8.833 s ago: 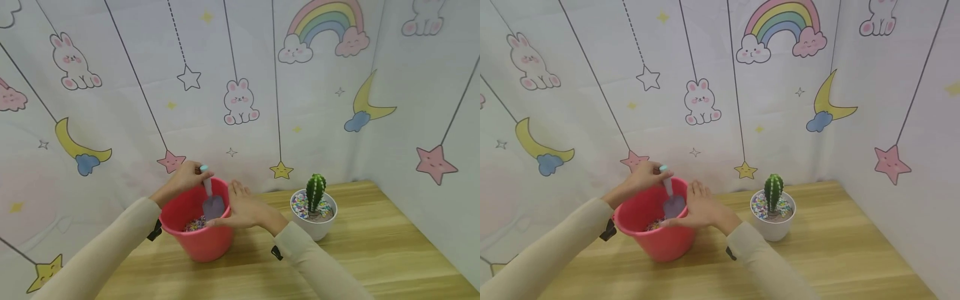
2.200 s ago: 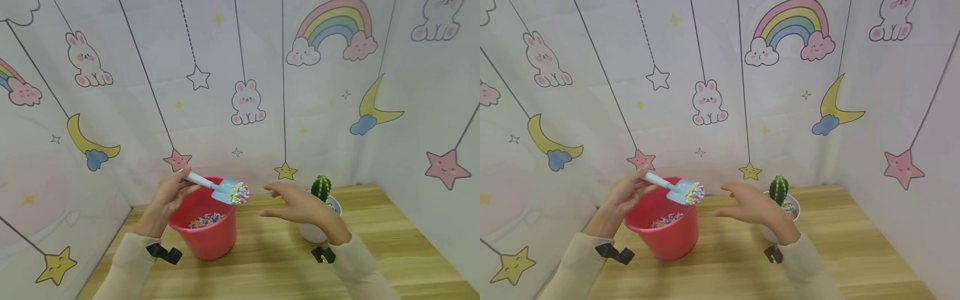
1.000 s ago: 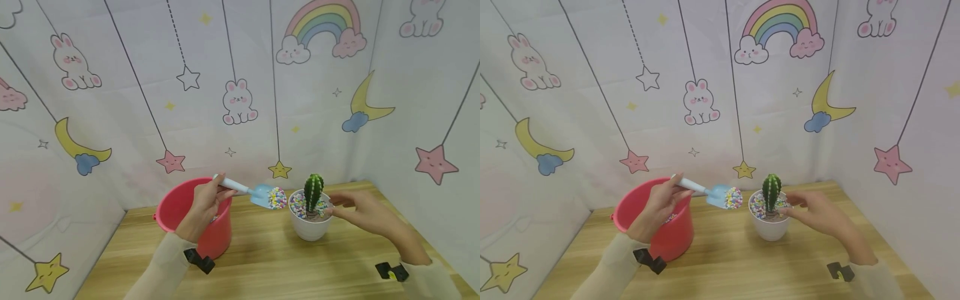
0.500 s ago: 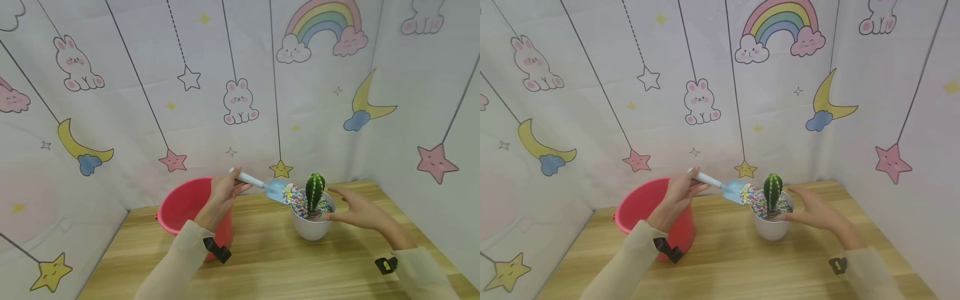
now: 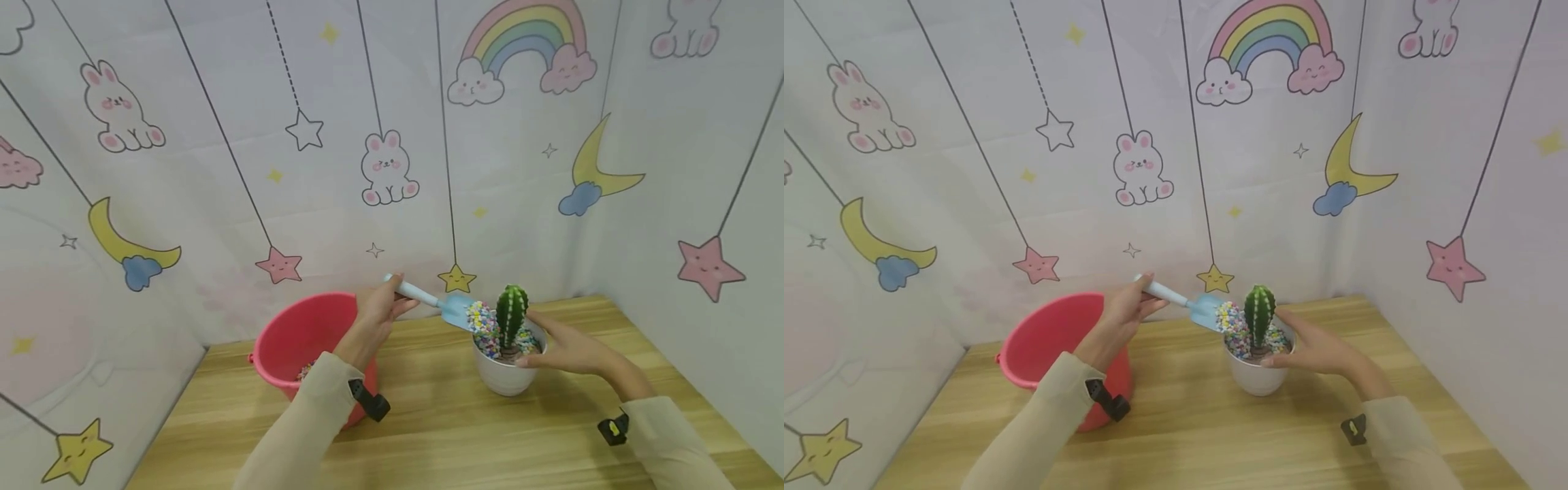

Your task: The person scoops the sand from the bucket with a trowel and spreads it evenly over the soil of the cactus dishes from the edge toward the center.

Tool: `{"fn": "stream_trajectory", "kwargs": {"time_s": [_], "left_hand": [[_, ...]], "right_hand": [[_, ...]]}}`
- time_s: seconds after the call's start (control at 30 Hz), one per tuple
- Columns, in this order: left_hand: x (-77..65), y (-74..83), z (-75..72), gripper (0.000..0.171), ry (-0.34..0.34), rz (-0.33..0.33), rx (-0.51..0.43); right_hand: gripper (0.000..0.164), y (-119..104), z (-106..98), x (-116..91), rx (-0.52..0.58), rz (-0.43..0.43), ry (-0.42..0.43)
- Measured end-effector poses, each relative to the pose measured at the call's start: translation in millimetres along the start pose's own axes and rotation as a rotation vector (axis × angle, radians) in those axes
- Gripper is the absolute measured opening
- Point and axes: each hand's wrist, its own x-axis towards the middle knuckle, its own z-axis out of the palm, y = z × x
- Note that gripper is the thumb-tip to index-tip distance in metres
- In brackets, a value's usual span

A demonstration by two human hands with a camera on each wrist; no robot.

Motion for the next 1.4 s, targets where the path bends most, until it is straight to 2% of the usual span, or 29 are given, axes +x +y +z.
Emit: {"fn": "stream_trajectory", "kwargs": {"time_s": [0.2, 0.4, 0.63, 0.73, 0.83, 0.93, 1.07, 1.23, 1.33, 1.4], "left_hand": [[2.0, 1.0, 2.4, 0.040, 0.009, 0.013, 0.002], [2.2, 0.2, 0.7, 0.040, 0.027, 0.009, 0.027], [1.5, -3.3, 1.7, 0.040, 0.059, 0.025, 0.055], [1.8, -4.2, 2.4, 0.041, 0.062, 0.032, 0.065], [1.4, -5.0, 3.1, 0.043, 0.066, 0.041, 0.089], [1.5, -7.0, 3.4, 0.046, 0.071, 0.053, 0.120], [1.1, -8.4, 4.7, 0.048, 0.075, 0.070, 0.149], [-1.2, -9.5, 6.5, 0.045, 0.088, 0.102, 0.160], [-1.3, -11.2, 6.9, 0.042, 0.098, 0.107, 0.168], [-1.1, -11.9, 6.8, 0.042, 0.101, 0.106, 0.176]], "right_hand": [[0.109, -8, 0, -2, -0.029, -0.005, 0.032], [0.101, -18, 14, -5, -0.058, -0.072, 0.108], [0.109, -36, 23, -16, -0.222, 0.001, 0.129], [0.105, -35, 19, -15, -0.174, -0.025, 0.115], [0.103, -26, 15, -12, -0.080, -0.065, 0.094], [0.108, -15, 18, -11, -0.014, -0.057, 0.072], [0.110, -7, 29, -12, 0.026, -0.035, 0.098], [0.108, -24, 38, -14, -0.033, 0.020, 0.146], [0.109, -34, 36, -17, -0.085, 0.047, 0.133], [0.108, -37, 33, -18, -0.082, 0.029, 0.113]]}}
